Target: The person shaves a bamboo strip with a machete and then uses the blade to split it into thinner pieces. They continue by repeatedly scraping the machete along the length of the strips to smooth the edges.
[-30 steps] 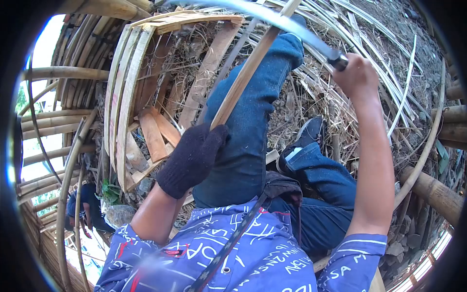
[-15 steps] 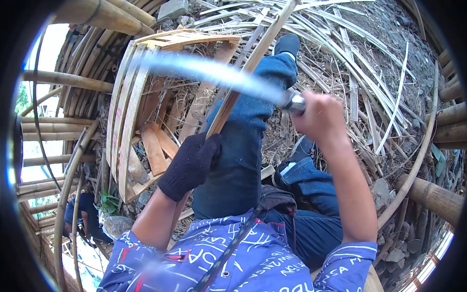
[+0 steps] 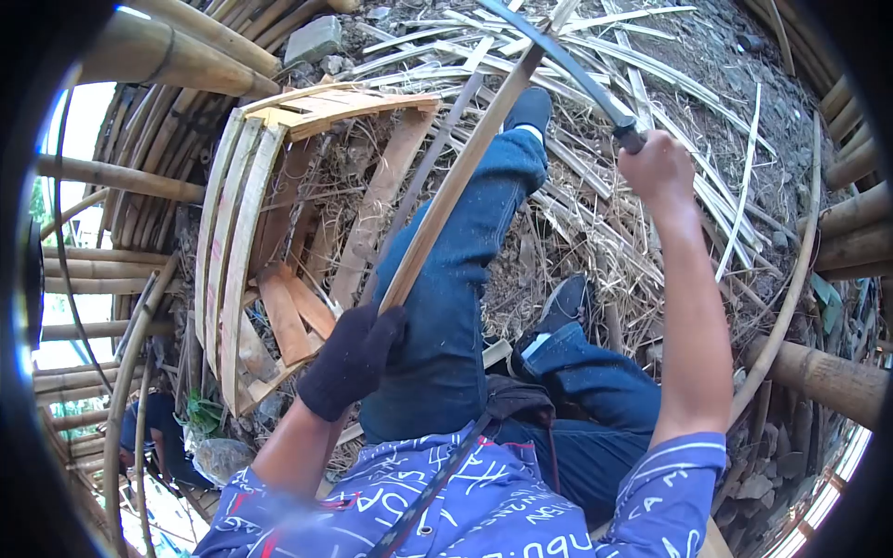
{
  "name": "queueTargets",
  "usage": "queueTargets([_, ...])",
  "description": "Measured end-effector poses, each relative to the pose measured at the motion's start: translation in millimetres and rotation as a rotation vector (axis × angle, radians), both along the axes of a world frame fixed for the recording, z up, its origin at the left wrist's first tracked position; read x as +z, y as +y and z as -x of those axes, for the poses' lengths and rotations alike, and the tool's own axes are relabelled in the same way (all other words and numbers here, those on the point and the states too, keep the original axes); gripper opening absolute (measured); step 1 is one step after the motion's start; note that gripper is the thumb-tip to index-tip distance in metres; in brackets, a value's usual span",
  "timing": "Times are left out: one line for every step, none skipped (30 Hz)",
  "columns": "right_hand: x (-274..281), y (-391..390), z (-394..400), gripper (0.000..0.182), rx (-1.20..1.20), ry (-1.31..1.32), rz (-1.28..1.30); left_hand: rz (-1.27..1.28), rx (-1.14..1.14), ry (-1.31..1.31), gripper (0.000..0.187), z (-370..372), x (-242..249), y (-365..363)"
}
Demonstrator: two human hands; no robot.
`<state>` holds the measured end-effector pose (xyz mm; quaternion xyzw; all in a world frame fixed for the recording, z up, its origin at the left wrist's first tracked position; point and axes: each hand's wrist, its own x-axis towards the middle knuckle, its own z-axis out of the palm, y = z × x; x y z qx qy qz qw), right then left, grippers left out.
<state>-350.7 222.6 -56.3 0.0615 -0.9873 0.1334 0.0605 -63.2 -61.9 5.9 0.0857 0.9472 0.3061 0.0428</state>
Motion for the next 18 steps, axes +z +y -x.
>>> queueTargets([3.0, -4.7, -5.0, 0.026, 0.014, -0.016, 0.006, -0.034, 0.007, -0.019, 0.014, -0.3, -0.9, 0.5])
queueTargets([5.4, -7.7, -11.8, 0.025, 0.027, -0.033, 0.013, -0.038, 0.004, -0.016, 0.014, -0.6, -0.1, 0.7])
queueTargets([6.9, -8.7, -20.0, 0.025, 0.023, -0.032, 0.013, -0.151, 0.096, -0.168, 0.014, -1.2, 3.0, 0.0])
queueTargets([8.0, -10.6, -28.9, 0.022, 0.075, -0.012, 0.047, -0.257, 0.188, -0.319, 0.014, -0.8, 5.8, -0.9])
queueTargets([8.7, -12.5, -39.0, 0.019, 0.126, 0.01, 0.084, -0.25, 0.182, -0.318, 0.014, 0.1, 7.8, -1.4])
queueTargets([9.7, -13.6, -49.2, 0.017, 0.18, 0.033, 0.119, -0.186, 0.139, -0.266, 0.013, 1.1, 9.6, -1.6])
queueTargets([8.3, -13.6, -60.9, 0.015, 0.271, 0.058, 0.119, -0.125, 0.096, -0.208, 0.012, 3.1, 11.1, -1.6])
queueTargets([5.5, -13.1, -71.6, 0.015, 0.362, 0.086, 0.118, -0.122, 0.092, -0.197, 0.012, 2.7, 8.9, -3.6])
queueTargets([3.9, -11.5, -79.9, 0.016, 0.462, 0.094, 0.091, -0.058, 0.051, -0.107, 0.012, -0.9, 3.6, -6.8])
queueTargets([3.3, -9.8, -85.5, 0.017, 0.558, 0.103, 0.062, 0.005, 0.007, -0.016, 0.013, -2.3, 1.4, -7.7])
queueTargets([4.5, -9.4, -88.1, 0.019, 0.589, 0.126, 0.045, 0.006, -0.006, -0.005, 0.013, -1.4, 5.7, -5.5])
queueTargets([7.1, -5.5, -84.7, 0.019, 0.636, 0.12, 0.014, -0.084, 0.132, -0.19, 0.013, -0.4, 13.7, -2.4])
queueTargets([6.0, -2.0, -77.6, 0.018, 0.639, 0.132, 0.027, -0.172, 0.271, -0.379, 0.014, -0.2, 18.2, -1.0])
queueTargets([1.7, 1.9, -65.6, 0.018, 0.644, 0.143, 0.039, -0.171, 0.259, -0.374, 0.014, -2.0, 14.9, -4.3])
queueTargets([-11.9, 9.0, -42.9, 0.016, 0.568, 0.132, 0.0, -0.159, 0.216, -0.346, 0.014, -5.1, 8.2, -10.4])
queueTargets([-28.2, 19.6, -18.7, 0.014, 0.494, 0.109, -0.041, -0.153, 0.174, -0.329, 0.014, -9.4, 4.0, -11.8])
queueTargets([-36.9, 28.3, 3.2, 0.017, 0.261, 0.058, -0.061, -0.157, 0.16, -0.334, 0.014, -9.0, 6.2, -9.9])
queueTargets([-39.7, 35.4, 25.2, 0.021, 0.031, 0.02, -0.079, -0.218, 0.211, -0.421, 0.011, -4.8, 10.3, -8.3])
